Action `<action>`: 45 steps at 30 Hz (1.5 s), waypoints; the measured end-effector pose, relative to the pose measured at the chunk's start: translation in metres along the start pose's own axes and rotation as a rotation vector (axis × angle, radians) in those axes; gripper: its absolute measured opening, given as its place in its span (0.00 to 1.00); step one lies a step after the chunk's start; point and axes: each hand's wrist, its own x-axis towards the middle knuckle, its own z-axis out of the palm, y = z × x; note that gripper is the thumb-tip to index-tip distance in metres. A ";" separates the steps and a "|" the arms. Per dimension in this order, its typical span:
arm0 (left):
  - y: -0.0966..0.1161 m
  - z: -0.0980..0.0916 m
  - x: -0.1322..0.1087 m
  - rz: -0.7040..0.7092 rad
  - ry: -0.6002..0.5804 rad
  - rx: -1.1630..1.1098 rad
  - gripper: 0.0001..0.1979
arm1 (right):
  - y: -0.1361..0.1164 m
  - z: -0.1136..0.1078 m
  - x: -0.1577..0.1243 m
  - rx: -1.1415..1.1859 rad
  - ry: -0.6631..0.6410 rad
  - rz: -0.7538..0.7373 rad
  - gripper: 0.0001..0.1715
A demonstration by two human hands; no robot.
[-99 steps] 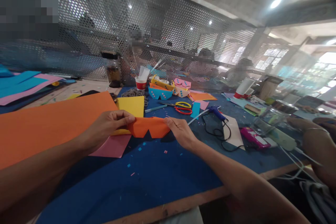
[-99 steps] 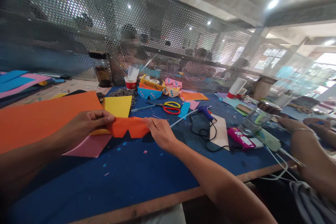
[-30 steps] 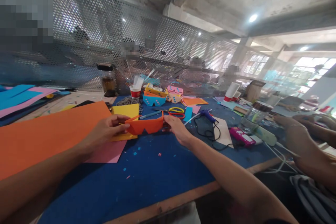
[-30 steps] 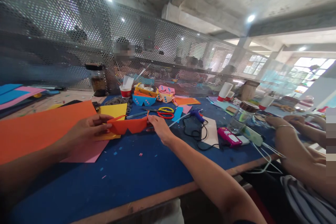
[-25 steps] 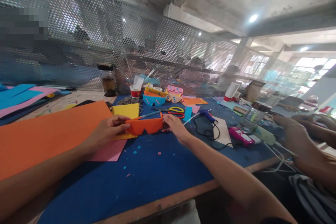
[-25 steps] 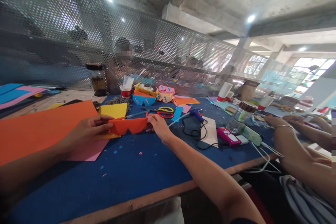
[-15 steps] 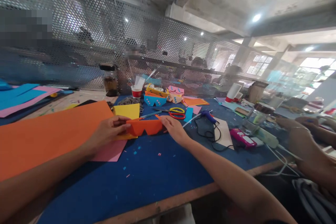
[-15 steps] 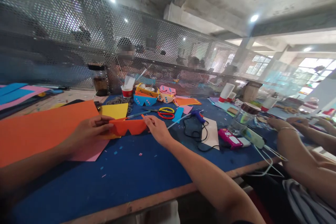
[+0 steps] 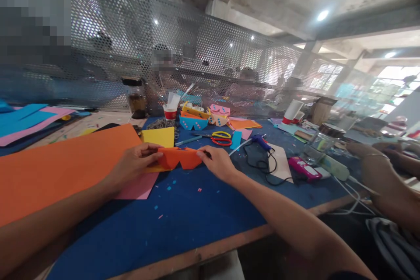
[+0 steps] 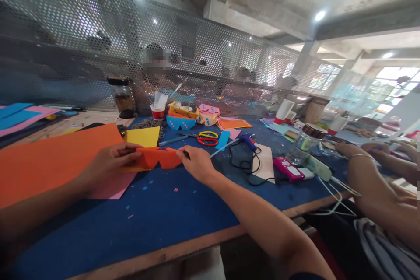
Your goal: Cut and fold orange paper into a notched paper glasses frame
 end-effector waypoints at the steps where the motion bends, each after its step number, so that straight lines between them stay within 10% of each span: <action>1: 0.000 0.000 0.000 0.001 0.000 -0.001 0.36 | -0.001 0.000 0.000 -0.014 -0.002 -0.003 0.12; 33: 0.002 -0.001 -0.005 -0.026 -0.038 -0.048 0.40 | -0.020 -0.009 -0.002 -0.139 0.002 0.003 0.11; 45: -0.005 -0.008 0.005 -0.076 -0.081 0.020 0.24 | -0.006 -0.001 0.011 -0.086 -0.001 -0.009 0.13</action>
